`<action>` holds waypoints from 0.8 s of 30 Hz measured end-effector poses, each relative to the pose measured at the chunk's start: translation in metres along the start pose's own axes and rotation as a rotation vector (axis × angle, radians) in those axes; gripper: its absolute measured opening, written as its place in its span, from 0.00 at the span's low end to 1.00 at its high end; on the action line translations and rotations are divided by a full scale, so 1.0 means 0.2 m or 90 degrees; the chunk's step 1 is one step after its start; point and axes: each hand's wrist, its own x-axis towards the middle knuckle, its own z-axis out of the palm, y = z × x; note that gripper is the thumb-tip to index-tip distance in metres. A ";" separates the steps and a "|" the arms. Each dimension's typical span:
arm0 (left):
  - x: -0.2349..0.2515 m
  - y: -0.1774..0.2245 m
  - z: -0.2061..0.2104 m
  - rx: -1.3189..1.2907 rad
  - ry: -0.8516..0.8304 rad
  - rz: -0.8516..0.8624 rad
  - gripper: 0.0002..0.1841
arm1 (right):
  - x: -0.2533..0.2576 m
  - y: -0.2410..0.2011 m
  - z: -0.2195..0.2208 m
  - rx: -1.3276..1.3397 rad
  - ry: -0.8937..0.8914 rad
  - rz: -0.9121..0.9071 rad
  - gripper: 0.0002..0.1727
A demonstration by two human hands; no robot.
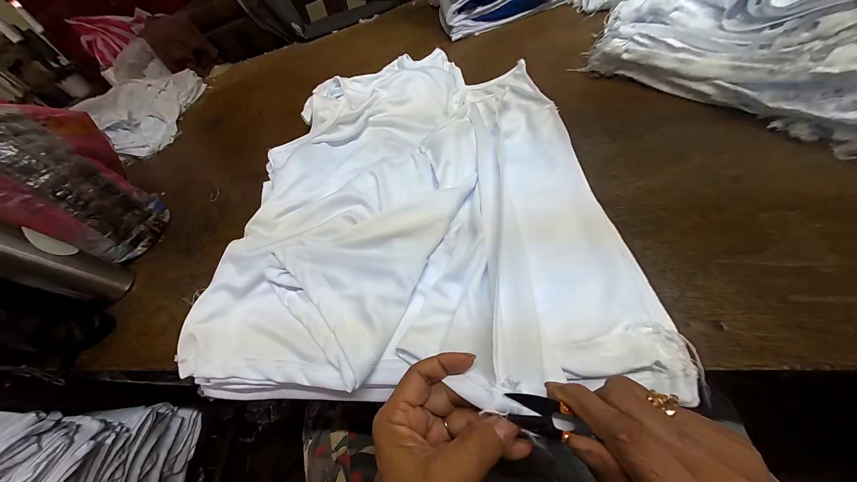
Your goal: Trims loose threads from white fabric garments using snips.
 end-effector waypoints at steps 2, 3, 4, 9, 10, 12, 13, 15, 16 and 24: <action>0.00 0.00 -0.01 -0.017 -0.005 -0.014 0.28 | 0.01 0.00 0.00 0.006 0.003 -0.010 0.25; 0.00 0.00 -0.01 -0.023 -0.007 -0.020 0.28 | 0.02 0.00 0.00 0.005 0.002 -0.014 0.25; 0.01 0.00 -0.01 -0.026 -0.008 -0.021 0.28 | 0.02 0.00 0.00 0.000 0.001 -0.015 0.25; 0.01 -0.01 -0.02 -0.026 0.002 -0.009 0.29 | 0.00 0.02 -0.01 -0.046 0.005 -0.008 0.24; 0.01 -0.01 -0.01 -0.029 0.002 -0.013 0.29 | 0.00 0.02 -0.01 -0.049 0.009 -0.008 0.24; 0.00 -0.02 -0.01 -0.028 -0.002 -0.021 0.30 | 0.01 0.01 0.00 -0.055 0.024 -0.011 0.24; 0.00 -0.02 0.00 -0.027 -0.001 -0.024 0.30 | 0.01 0.00 0.01 -0.054 0.031 -0.014 0.24; 0.00 -0.03 0.00 -0.021 0.006 -0.018 0.31 | 0.02 -0.01 0.03 -0.052 0.040 -0.018 0.23; 0.00 -0.04 0.01 -0.016 0.007 -0.007 0.31 | 0.03 -0.01 0.03 -0.055 0.043 -0.020 0.23; 0.00 -0.06 -0.02 0.051 -0.041 0.116 0.20 | 0.03 0.03 0.02 0.374 0.016 0.140 0.24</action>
